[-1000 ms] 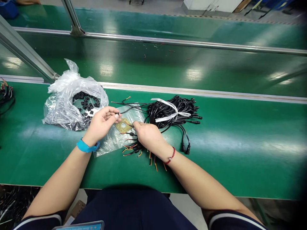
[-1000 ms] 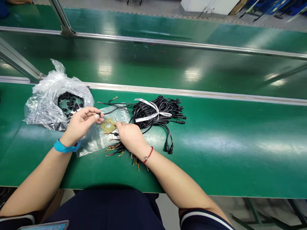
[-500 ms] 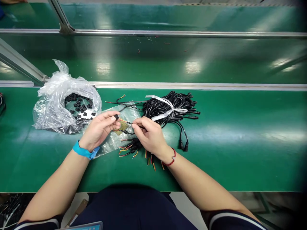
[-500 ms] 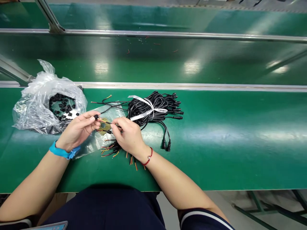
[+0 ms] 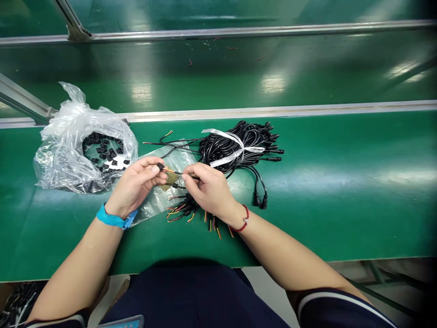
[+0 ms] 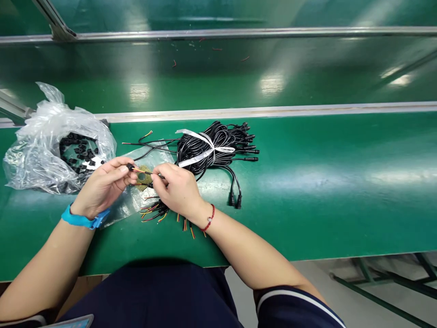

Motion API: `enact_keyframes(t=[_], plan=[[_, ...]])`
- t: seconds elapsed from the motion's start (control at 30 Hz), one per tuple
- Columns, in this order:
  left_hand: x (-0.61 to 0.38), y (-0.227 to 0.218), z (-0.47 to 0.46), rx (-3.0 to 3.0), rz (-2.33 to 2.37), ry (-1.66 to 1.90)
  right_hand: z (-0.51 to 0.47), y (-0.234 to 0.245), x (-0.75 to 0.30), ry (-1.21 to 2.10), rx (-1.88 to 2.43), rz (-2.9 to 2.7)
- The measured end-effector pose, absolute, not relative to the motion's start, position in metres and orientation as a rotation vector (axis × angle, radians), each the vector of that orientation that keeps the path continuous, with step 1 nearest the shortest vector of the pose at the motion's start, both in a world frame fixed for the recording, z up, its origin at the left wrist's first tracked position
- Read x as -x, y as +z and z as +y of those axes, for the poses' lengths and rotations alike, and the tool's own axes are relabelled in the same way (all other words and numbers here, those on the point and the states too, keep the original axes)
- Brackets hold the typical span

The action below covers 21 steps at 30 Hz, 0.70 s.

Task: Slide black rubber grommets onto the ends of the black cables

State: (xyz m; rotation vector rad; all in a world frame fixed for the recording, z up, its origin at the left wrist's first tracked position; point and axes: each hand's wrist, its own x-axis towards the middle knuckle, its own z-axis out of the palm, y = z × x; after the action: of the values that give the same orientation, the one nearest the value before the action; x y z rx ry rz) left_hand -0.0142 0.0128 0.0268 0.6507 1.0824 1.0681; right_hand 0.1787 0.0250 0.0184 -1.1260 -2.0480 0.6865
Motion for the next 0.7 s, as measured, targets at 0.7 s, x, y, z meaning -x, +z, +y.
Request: enact_keyframes(t=[0.7], plan=[[-0.001,0.023,0.006,-0.947,1.185,0.861,0.03,0.011,-0.188,0.621,0.849,-2.124]])
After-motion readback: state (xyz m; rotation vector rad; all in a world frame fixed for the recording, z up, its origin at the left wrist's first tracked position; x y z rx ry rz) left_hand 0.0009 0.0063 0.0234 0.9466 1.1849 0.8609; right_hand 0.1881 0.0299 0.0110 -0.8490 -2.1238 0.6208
